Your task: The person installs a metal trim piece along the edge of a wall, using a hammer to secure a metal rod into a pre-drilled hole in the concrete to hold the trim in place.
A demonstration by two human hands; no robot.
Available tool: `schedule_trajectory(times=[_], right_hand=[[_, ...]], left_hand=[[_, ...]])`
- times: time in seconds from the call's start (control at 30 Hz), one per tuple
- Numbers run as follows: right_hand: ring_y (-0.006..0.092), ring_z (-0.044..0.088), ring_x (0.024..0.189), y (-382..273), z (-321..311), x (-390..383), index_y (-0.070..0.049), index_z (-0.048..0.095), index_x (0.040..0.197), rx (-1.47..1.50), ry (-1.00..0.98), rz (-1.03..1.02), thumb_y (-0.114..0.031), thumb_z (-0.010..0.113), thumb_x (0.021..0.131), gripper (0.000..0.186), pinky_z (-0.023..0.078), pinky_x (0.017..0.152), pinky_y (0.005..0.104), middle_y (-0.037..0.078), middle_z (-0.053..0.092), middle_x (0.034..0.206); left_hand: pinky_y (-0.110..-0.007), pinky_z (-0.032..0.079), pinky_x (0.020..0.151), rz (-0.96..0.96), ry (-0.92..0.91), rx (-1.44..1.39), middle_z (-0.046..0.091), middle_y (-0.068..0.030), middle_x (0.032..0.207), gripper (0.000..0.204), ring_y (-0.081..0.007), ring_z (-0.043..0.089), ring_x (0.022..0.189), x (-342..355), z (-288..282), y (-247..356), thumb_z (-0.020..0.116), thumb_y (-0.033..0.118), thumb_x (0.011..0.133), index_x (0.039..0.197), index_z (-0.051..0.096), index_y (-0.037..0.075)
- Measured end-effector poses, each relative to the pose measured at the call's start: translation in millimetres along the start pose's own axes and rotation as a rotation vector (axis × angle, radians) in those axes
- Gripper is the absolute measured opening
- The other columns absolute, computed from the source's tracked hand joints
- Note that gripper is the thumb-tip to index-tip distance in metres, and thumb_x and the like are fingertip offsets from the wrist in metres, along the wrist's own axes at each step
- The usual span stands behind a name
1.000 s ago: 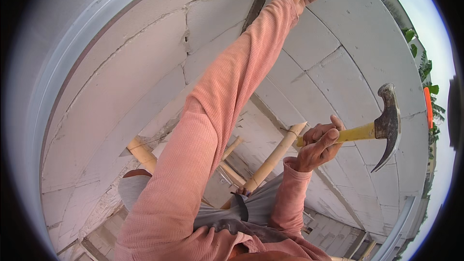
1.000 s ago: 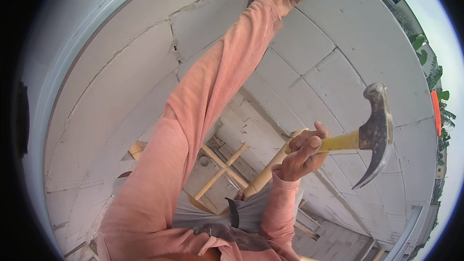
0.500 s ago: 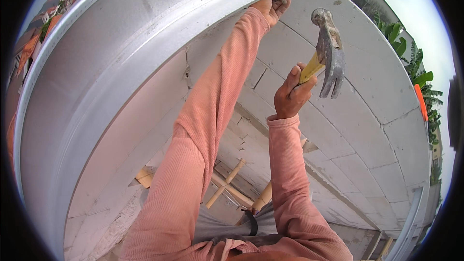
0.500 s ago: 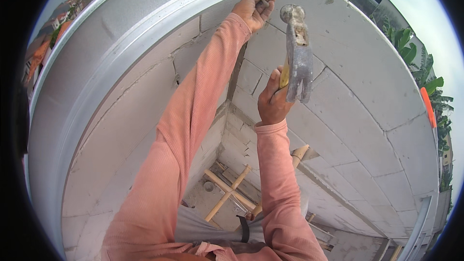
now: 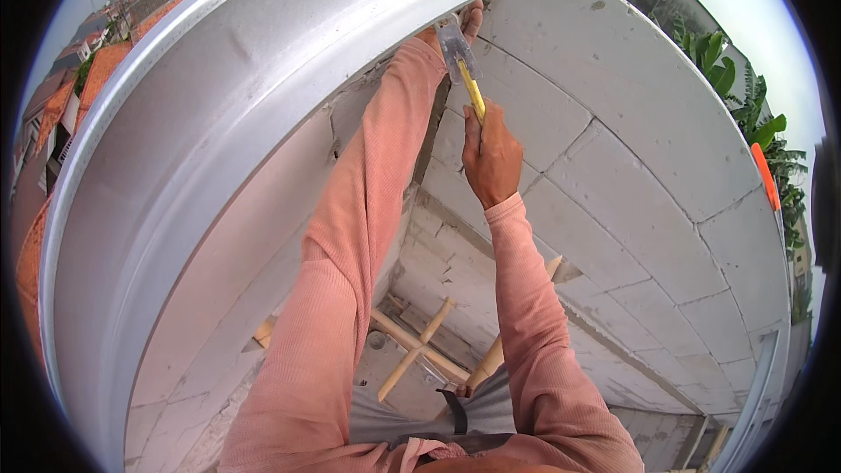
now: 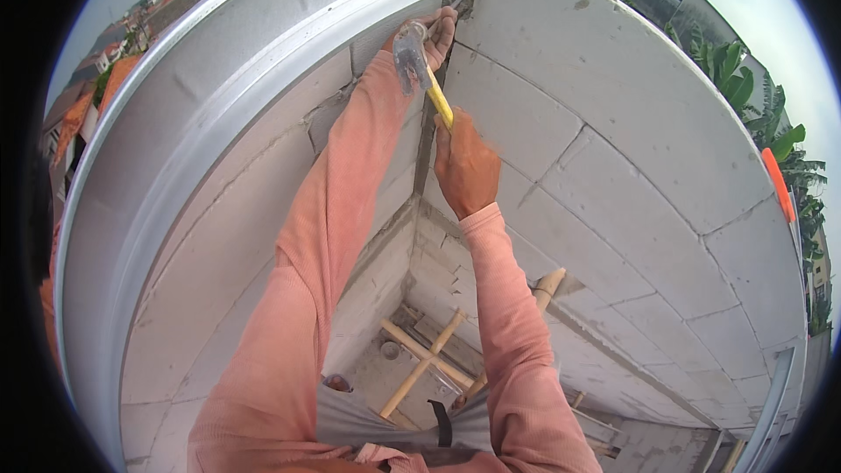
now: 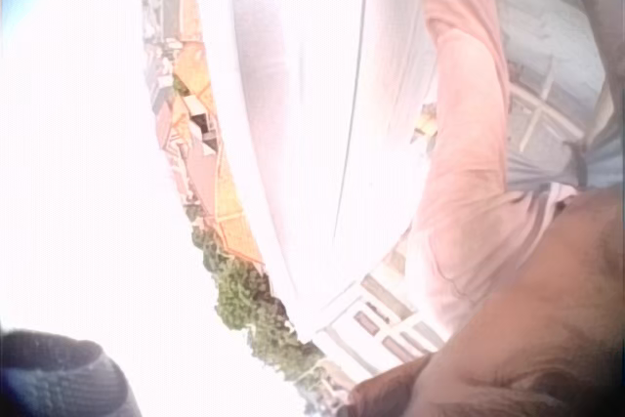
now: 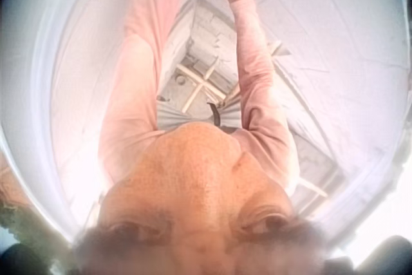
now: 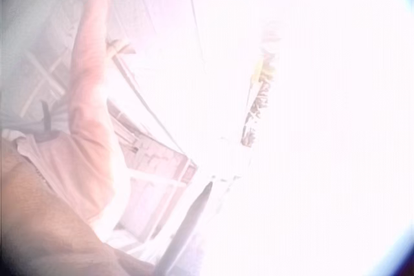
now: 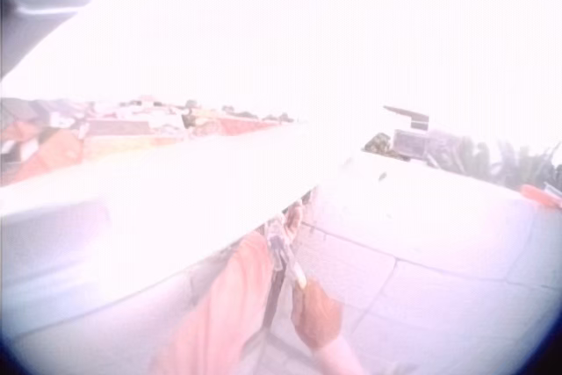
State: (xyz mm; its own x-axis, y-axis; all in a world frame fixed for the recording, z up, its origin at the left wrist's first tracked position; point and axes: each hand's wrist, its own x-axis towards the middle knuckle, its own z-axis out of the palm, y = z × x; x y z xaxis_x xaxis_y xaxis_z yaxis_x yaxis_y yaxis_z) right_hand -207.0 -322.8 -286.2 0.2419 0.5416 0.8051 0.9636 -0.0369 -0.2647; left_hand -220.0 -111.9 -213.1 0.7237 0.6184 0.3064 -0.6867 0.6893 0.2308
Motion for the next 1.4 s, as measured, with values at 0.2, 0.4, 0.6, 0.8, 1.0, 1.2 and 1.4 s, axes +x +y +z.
schedule_trajectory(times=[0.2,0.4,0.6,0.8,1.0,1.2,1.4], right_hand=[[0.0305,0.063,0.057,2.1,2.9,8.0,-0.004,0.055,0.115,0.058,0.145,-0.059,-0.016,0.064,0.093,0.026,0.048,0.050,0.0387,0.014,0.065,0.076],[0.0306,0.064,0.060,4.6,-7.1,-2.8,-0.003,0.052,0.119,0.022,0.190,-0.101,-0.012,0.065,0.091,0.031,0.050,0.052,0.0388,0.014,0.065,0.077],[0.0327,0.065,0.063,13.1,4.3,7.6,-0.002,0.051,0.120,0.013,0.141,0.004,-0.008,0.064,0.089,0.033,0.050,0.053,0.0395,0.015,0.066,0.082],[0.0366,0.062,0.059,22.1,10.7,5.4,-0.001,0.051,0.114,0.099,0.356,-0.074,-0.014,0.060,0.095,0.025,0.047,0.050,0.0436,0.019,0.064,0.077],[0.0388,0.060,0.056,16.0,7.4,17.1,-0.001,0.049,0.107,0.132,-0.002,0.225,-0.017,0.057,0.099,0.019,0.044,0.049,0.0465,0.020,0.058,0.064],[0.0179,0.047,0.052,-12.2,1.8,-47.5,-0.002,0.053,0.102,0.303,0.149,0.337,-0.023,0.053,0.103,0.021,0.040,0.051,0.0324,0.010,0.052,0.066],[0.0169,0.050,0.054,-19.8,-14.6,-61.1,0.000,0.054,0.104,0.379,0.194,0.399,-0.020,0.053,0.103,0.020,0.042,0.052,0.0321,0.009,0.052,0.065]], left_hand=[[-0.034,0.065,0.080,-0.084,-0.037,-0.078,0.068,-0.0221,0.094,0.014,-0.0295,0.072,0.087,13.8,-3.5,8.7,0.045,-0.002,0.098,0.105,0.051,-0.012],[-0.036,0.063,0.081,0.070,0.102,0.101,0.065,-0.0209,0.102,0.027,-0.0272,0.069,0.091,-11.1,34.6,-15.4,0.061,0.014,0.095,0.113,0.054,-0.005],[-0.038,0.062,0.088,-0.119,0.035,-0.062,0.065,-0.0252,0.103,0.022,-0.0287,0.070,0.097,10.1,45.4,-21.6,0.059,0.011,0.096,0.106,0.051,-0.006],[-0.033,0.063,0.087,-0.081,0.012,0.047,0.065,-0.0258,0.109,0.017,-0.0295,0.069,0.100,36.8,27.5,-22.2,0.053,0.007,0.098,0.106,0.051,-0.007],[-0.036,0.061,0.089,-0.104,0.022,0.017,0.062,-0.0234,0.117,0.029,-0.0276,0.068,0.101,41.8,-0.1,-3.4,0.037,0.007,0.104,0.128,0.043,-0.010],[-0.028,0.055,0.062,-0.005,0.262,0.309,0.063,-0.0087,0.086,0.019,-0.0162,0.062,0.067,18.9,5.0,-16.4,0.040,0.015,0.106,0.106,0.049,-0.002],[-0.024,0.033,0.049,0.083,0.259,0.261,0.041,0.0016,0.070,0.019,-0.0096,0.038,0.054,-41.9,34.2,-62.1,0.038,0.018,0.106,0.093,0.045,0.005]])
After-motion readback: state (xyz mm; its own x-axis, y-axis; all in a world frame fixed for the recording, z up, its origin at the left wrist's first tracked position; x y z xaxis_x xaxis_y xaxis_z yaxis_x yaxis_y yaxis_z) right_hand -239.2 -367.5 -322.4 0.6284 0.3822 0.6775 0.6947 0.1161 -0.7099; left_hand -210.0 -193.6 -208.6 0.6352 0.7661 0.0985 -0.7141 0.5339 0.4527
